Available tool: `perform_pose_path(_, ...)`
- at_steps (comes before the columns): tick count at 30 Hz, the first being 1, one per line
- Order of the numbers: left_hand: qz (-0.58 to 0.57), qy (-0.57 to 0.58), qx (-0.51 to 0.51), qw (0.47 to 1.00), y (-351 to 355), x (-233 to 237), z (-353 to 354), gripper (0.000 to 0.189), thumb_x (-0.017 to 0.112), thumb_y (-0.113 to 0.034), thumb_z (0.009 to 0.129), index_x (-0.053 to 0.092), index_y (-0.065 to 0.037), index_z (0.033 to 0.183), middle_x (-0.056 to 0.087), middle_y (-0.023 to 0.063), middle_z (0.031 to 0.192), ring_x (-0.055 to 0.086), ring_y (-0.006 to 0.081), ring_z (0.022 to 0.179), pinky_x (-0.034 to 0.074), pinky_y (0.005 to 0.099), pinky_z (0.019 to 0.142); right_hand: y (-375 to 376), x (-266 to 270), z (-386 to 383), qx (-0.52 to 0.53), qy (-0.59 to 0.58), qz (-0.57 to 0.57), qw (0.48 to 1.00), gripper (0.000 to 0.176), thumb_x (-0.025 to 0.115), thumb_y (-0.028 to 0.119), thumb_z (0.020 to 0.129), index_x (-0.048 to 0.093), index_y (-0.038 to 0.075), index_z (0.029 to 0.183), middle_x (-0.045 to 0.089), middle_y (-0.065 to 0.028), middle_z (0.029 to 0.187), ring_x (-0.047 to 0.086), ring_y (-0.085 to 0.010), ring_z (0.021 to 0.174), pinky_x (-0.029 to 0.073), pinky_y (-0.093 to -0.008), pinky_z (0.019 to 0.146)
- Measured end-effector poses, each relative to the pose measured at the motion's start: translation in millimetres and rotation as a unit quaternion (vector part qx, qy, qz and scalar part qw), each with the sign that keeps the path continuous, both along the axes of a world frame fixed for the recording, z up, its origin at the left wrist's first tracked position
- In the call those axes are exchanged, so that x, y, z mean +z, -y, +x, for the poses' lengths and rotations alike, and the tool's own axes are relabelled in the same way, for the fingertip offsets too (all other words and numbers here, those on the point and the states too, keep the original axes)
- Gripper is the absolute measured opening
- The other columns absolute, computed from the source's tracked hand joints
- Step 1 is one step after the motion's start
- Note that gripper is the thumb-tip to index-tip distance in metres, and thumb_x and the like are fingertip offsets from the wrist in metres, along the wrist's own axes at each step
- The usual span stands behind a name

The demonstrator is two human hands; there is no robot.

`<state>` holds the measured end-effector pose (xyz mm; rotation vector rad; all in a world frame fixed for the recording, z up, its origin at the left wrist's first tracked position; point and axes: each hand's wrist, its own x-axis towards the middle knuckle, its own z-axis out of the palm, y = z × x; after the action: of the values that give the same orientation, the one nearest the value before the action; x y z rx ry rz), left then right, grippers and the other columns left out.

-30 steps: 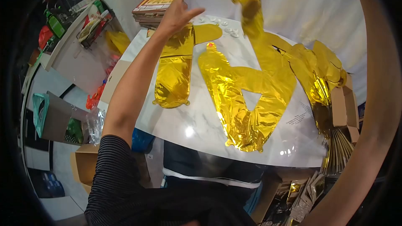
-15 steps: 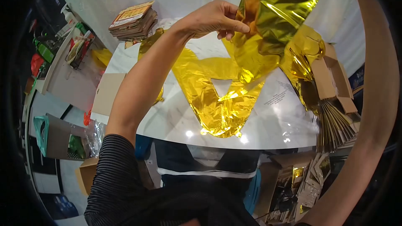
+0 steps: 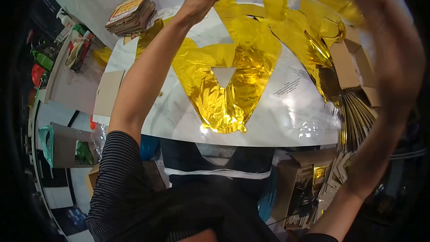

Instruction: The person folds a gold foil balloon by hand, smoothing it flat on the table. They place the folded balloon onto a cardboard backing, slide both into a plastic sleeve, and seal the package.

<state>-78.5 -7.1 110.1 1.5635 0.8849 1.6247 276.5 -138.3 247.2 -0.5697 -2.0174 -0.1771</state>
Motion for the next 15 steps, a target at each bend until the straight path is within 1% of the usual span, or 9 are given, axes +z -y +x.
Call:
perform_pose_path(1, -0.006, 0.001, -0.001, 1.0, 2.8, -8.5, -5.3, 0.023, 0.068, -0.006, 0.097, 0.073, 0.013, 0.109, 0.077, 0.0157, 0.106, 0.075, 0.019, 0.098, 0.059, 0.0299, 0.098, 21.4, -36.9, -10.2, 0.059, -0.005, -0.073, 0.996, 0.025, 0.059, 0.001, 0.101, 0.074, -0.004, 0.12, 0.079, -0.0097, 0.101, 0.076, -0.0187, 0.096, 0.06, -0.032, 0.088)
perform_pose_path(2, -0.058, 0.004, -0.041, 0.997, 5.8, -21.4, -14.3, 0.026, 0.061, -0.005, 0.099, 0.071, 0.011, 0.118, 0.074, 0.0164, 0.117, 0.073, 0.0199, 0.108, 0.056, 0.0307, 0.104, 51.3, -50.6, -29.7, -0.002, 0.153, -0.054, 0.987, 0.027, 0.063, -0.008, 0.091, 0.075, -0.003, 0.115, 0.08, -0.0129, 0.099, 0.079, -0.0244, 0.094, 0.062, -0.0345, 0.088)
perform_pose_path(3, -0.11, 0.009, -0.08, 0.991, 9.9, -33.8, -20.0, 0.032, 0.055, -0.003, 0.101, 0.069, 0.008, 0.128, 0.072, 0.0172, 0.128, 0.07, 0.0208, 0.119, 0.052, 0.0315, 0.111, 51.0, -83.8, -42.5, 0.057, 0.144, 0.021, 0.988, 0.031, 0.067, -0.011, 0.083, 0.077, -0.001, 0.111, 0.079, -0.0155, 0.101, 0.08, -0.0288, 0.094, 0.063, -0.0368, 0.085)
perform_pose_path(5, -0.162, 0.034, -0.055, 0.985, 17.4, -55.8, -24.4, 0.033, 0.055, -0.008, 0.103, 0.07, 0.007, 0.127, 0.073, 0.0161, 0.126, 0.071, 0.0213, 0.115, 0.054, 0.0307, 0.106, 67.3, -145.5, -68.3, 0.072, 0.129, -0.016, 0.989, 0.023, 0.068, -0.002, 0.084, 0.076, 0.001, 0.105, 0.079, -0.0147, 0.101, 0.079, -0.0319, 0.095, 0.064, -0.0407, 0.08)
perform_pose_path(6, -0.195, 0.043, -0.054, 0.978, 18.7, -65.6, -29.3, 0.033, 0.056, -0.009, 0.103, 0.07, 0.007, 0.127, 0.073, 0.0151, 0.126, 0.071, 0.0207, 0.114, 0.054, 0.0295, 0.103, 73.0, -170.0, -74.5, 0.077, 0.155, -0.047, 0.984, 0.024, 0.068, 0.001, 0.084, 0.075, 0.0, 0.106, 0.078, -0.0152, 0.107, 0.078, -0.0323, 0.101, 0.063, -0.0411, 0.085)
perform_pose_path(9, -0.268, 0.066, -0.028, 0.961, 13.9, -94.0, -37.3, 0.031, 0.059, -0.015, 0.104, 0.072, 0.003, 0.126, 0.074, 0.0105, 0.122, 0.071, 0.0166, 0.106, 0.054, 0.0264, 0.093, 89.2, -216.8, -95.5, 0.053, 0.18, -0.075, 0.979, 0.023, 0.068, -0.001, 0.083, 0.075, 0.001, 0.105, 0.078, -0.0138, 0.109, 0.077, -0.0307, 0.103, 0.063, -0.0399, 0.086)
perform_pose_path(11, -0.242, -0.092, 0.032, 0.965, 15.7, -108.3, -38.1, 0.031, 0.06, -0.019, 0.106, 0.073, 0.001, 0.125, 0.075, 0.0082, 0.119, 0.069, 0.0137, 0.104, 0.054, 0.0272, 0.092, 96.0, -238.7, -101.1, 0.054, 0.206, -0.092, 0.973, 0.024, 0.069, 0.002, 0.083, 0.074, 0.001, 0.107, 0.077, -0.0129, 0.113, 0.076, -0.0305, 0.108, 0.062, -0.0403, 0.09)
perform_pose_path(12, -0.247, -0.086, 0.034, 0.964, 14.5, -112.7, -41.0, 0.031, 0.06, -0.019, 0.106, 0.073, 0.001, 0.125, 0.075, 0.0082, 0.119, 0.069, 0.0137, 0.104, 0.054, 0.0272, 0.092, 98.6, -245.9, -103.1, 0.055, 0.216, -0.095, 0.97, 0.025, 0.069, 0.002, 0.084, 0.074, 0.002, 0.108, 0.077, -0.0129, 0.116, 0.075, -0.0312, 0.11, 0.061, -0.0406, 0.091)
perform_pose_path(15, -0.229, -0.139, 0.06, 0.962, 0.9, -134.8, -50.9, 0.031, 0.077, -0.018, 0.093, 0.077, -0.001, 0.12, 0.077, 0.0093, 0.114, 0.072, 0.0178, 0.098, 0.058, 0.0332, 0.086, 105.9, -256.6, -105.4, 0.059, 0.242, -0.111, 0.962, 0.025, 0.07, 0.003, 0.084, 0.074, 0.003, 0.109, 0.075, -0.0132, 0.121, 0.074, -0.0326, 0.113, 0.061, -0.0417, 0.093)
